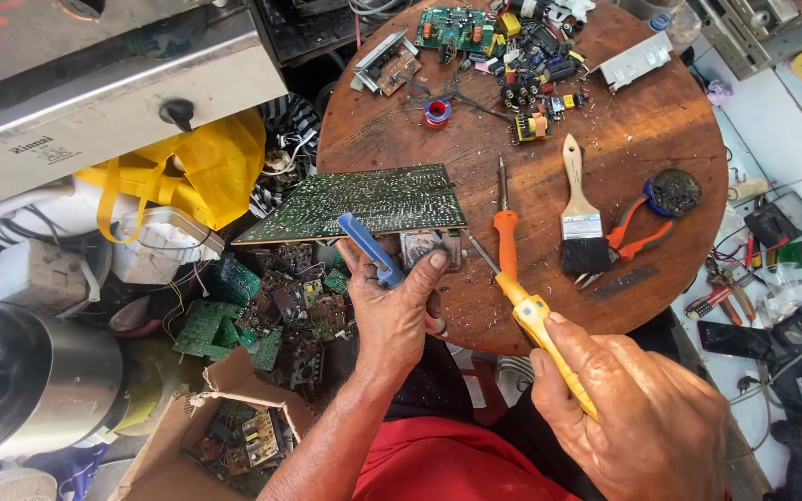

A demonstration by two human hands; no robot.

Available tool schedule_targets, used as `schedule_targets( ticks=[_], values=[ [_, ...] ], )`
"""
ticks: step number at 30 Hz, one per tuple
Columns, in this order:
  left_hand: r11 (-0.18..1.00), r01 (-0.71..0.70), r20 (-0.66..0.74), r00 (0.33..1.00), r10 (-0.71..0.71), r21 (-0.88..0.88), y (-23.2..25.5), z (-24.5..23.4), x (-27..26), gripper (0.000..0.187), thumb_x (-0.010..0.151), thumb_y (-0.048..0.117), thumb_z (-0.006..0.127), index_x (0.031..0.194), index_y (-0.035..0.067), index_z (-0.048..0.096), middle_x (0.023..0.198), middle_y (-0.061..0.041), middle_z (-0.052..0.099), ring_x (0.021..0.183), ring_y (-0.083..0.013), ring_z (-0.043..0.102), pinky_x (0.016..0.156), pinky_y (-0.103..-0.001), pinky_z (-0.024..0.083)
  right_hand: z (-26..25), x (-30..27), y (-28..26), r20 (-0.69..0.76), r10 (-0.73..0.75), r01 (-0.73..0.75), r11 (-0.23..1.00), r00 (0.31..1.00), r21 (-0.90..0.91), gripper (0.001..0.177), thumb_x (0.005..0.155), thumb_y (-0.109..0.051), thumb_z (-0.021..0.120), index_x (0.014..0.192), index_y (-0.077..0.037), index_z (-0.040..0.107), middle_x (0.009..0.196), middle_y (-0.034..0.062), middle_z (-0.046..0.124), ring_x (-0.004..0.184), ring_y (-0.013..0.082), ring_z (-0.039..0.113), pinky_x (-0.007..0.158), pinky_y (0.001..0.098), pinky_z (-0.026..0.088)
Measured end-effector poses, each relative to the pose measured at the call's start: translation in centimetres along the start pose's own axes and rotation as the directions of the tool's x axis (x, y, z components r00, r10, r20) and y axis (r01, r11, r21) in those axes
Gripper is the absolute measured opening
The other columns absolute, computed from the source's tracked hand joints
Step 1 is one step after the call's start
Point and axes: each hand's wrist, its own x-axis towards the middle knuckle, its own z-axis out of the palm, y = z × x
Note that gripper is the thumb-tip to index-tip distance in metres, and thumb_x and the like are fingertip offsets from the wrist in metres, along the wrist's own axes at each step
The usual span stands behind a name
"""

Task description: The person uses a soldering iron and solder wire to work on a green circuit board held in a clamp. They apply heat and solder to various points on the board, occasionally using a screwdriver to assist with the process.

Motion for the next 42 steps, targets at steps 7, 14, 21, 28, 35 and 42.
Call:
schedule_targets(
  ticks=[7,14,21,28,35,42],
  values=[
    [0.997,0.006,-0.032,0.999,-0.004,0.074,-0.5,-0.1,-0.3,0.017,0.086,0.022,0.080,0.086,0.006,0.075,0.042,-0.005,0.056,0.026,-0.0175,0.052,0.068,-0.005,0.049,-1.6,1.9,-0.4,-0.006,-0.087,0.087,0.995,0.996,0.043,0.030,0.095,-0.015,0.078,0.121,-0.004,0.067,0.086,0.0028,0.073,0.063,0.0184,0.063,0.061,0.0348,0.051],
    [0.995,0.010,0.026,1.000,-0.013,0.100,-0.7,-0.3,-0.3,0.027,0.089,0.025,0.076,0.076,0.007,0.061,0.049,-0.009,0.063,0.028,-0.0194,0.054,0.078,-0.025,0.016,-2.1,2.6,-0.1,0.011,-0.136,0.137,0.990,0.991,-0.029,0.024,0.095,-0.017,0.082,0.115,-0.007,0.071,0.084,0.0004,0.071,0.057,0.0186,0.057,0.059,0.0341,0.048],
    [0.988,0.059,0.022,0.998,-0.062,0.144,-1.4,-0.8,-0.4,0.029,0.089,0.027,0.078,0.069,0.008,0.068,0.039,-0.007,0.055,0.027,-0.0214,0.056,0.067,-0.013,0.056,-2.8,3.1,0.6,0.111,-0.264,0.283,0.930,0.958,-0.234,0.024,0.100,-0.032,0.079,0.118,-0.016,0.075,0.073,-0.0062,0.063,0.054,0.0169,0.053,0.055,0.0332,0.043],
    [0.990,0.131,0.036,0.990,-0.133,0.059,-2.0,-1.1,-0.3,0.033,0.090,0.021,0.078,0.069,0.009,0.055,0.044,-0.008,0.056,0.028,-0.0231,0.057,0.033,-0.024,0.049,-2.7,2.9,0.8,0.111,-0.269,0.286,0.937,0.957,-0.201,0.026,0.100,-0.032,0.077,0.120,-0.015,0.074,0.075,-0.0056,0.064,0.055,0.0172,0.054,0.055,0.0335,0.043],
    [0.991,0.120,0.006,0.993,-0.121,0.063,-4.3,-1.4,-0.2,0.027,0.085,0.026,0.081,0.086,0.008,0.061,0.047,-0.011,0.059,0.030,-0.0220,0.058,0.032,-0.025,0.051,-2.4,3.9,0.1,0.230,-0.177,0.220,0.959,0.957,-0.178,0.030,0.097,-0.030,0.072,0.124,-0.018,0.072,0.097,-0.0108,0.071,0.070,0.0115,0.065,0.058,0.0310,0.050],
    [0.995,0.011,0.113,0.993,-0.022,0.100,-3.9,-1.4,0.6,0.028,0.092,0.023,0.076,0.070,0.008,0.066,0.047,-0.004,0.059,0.038,-0.0148,0.057,0.051,-0.022,0.050,-1.2,3.3,0.4,0.362,-0.234,0.337,0.907,0.902,-0.254,0.043,0.100,-0.042,0.064,0.132,-0.013,0.064,0.073,-0.0045,0.056,0.063,0.0158,0.060,0.061,0.0325,0.051]
  ],
)
